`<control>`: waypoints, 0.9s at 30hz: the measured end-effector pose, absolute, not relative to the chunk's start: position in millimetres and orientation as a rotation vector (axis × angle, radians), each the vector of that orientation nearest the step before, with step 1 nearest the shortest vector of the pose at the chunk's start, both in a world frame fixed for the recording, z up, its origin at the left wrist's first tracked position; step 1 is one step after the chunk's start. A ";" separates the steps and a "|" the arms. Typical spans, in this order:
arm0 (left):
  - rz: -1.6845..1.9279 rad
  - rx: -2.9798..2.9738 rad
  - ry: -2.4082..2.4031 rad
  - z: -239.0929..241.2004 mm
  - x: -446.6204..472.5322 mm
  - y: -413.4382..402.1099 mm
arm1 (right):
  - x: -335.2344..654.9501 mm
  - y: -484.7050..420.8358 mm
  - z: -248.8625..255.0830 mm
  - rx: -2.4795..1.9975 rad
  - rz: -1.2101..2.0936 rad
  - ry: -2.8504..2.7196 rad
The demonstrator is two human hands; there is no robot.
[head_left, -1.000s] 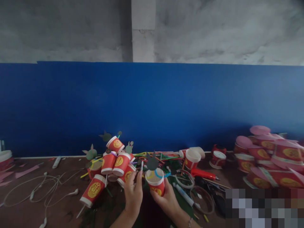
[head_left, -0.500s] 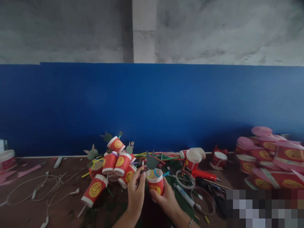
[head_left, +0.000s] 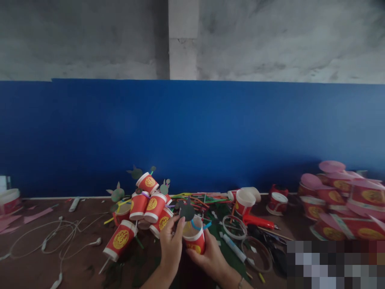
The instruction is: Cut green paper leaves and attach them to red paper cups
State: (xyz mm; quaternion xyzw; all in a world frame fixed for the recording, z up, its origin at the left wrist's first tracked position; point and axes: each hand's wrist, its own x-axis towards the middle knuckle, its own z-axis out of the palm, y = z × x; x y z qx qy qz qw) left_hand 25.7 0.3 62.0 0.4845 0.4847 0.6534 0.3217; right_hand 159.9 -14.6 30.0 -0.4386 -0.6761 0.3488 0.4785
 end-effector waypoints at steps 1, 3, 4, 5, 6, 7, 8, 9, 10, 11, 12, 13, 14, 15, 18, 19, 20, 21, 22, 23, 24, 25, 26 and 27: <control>1.722 1.296 1.293 61.6 25.1 -0.1 | 161.4 -14.8 28.1 -1.031 0.860 -1.657; 1.737 1.308 1.317 60.8 23.8 0.0 | 165.1 -15.1 26.2 -0.938 0.843 -1.624; 1.740 1.299 1.320 60.4 23.4 0.5 | 167.1 -15.2 26.5 -0.907 0.816 -1.579; 1.736 1.288 1.317 60.2 23.2 1.0 | 169.0 -15.0 27.8 -0.896 0.777 -1.515; 1.726 1.280 1.312 60.0 23.3 1.4 | 170.8 -14.5 30.0 -0.907 0.733 -1.438; 1.712 1.281 1.310 60.0 23.6 1.8 | 172.3 -13.6 32.8 -0.934 0.684 -1.359; 1.694 1.289 1.309 60.1 24.1 2.0 | 173.5 -12.4 36.1 -0.966 0.640 -1.291; 1.678 1.302 1.308 60.2 24.7 2.1 | 174.4 -11.0 39.5 -0.998 0.599 -1.232; 1.662 1.317 1.308 60.4 25.4 2.0 | 175.2 -9.4 42.8 -1.025 0.567 -1.189; 1.648 1.331 1.306 60.6 26.2 1.9 | 175.9 -7.7 46.0 -1.046 0.548 -1.159; 1.631 1.347 1.303 60.8 26.9 1.8 | 176.5 -6.0 48.8 -1.061 0.550 -1.146; 1.615 1.364 1.298 60.9 27.6 1.9 | 177.0 -4.3 51.5 -1.068 0.567 -1.145; 1.599 1.376 1.293 60.9 28.1 2.1 | 177.5 -2.7 53.9 -1.067 0.593 -1.160; 1.585 1.384 1.286 60.6 28.5 2.5 | 177.9 -1.3 56.1 -1.057 0.619 -1.187; 1.555 1.367 1.248 58.7 29.0 5.2 | 178.8 2.7 61.5 -1.012 0.672 -1.293; 1.544 1.356 1.230 57.6 29.0 6.3 | 179.0 3.9 62.9 -0.999 0.681 -1.319; 1.526 1.349 1.211 56.5 29.0 7.5 | 179.0 4.9 64.0 -0.994 0.689 -1.338; 1.504 1.345 1.190 55.4 28.9 8.6 | 179.1 5.7 64.9 -0.995 0.690 -1.351; 1.481 1.344 1.169 54.4 28.8 9.4 | 179.0 6.1 65.7 -1.002 0.685 -1.363; 1.459 1.345 1.147 53.6 28.7 9.9 | 178.8 6.1 66.5 -1.014 0.675 -1.377; 1.444 1.347 1.128 53.2 28.7 10.0 | 178.4 5.7 67.5 -1.029 0.662 -1.393; 1.435 1.348 1.114 53.3 28.8 9.8 | 177.9 4.8 68.7 -1.045 0.649 -1.406; 1.430 1.346 1.107 53.8 29.0 9.0 | 177.2 3.5 70.0 -1.058 0.642 -1.414; 1.428 1.343 1.104 54.7 29.3 8.0 | 176.3 1.9 71.4 -1.066 0.639 -1.416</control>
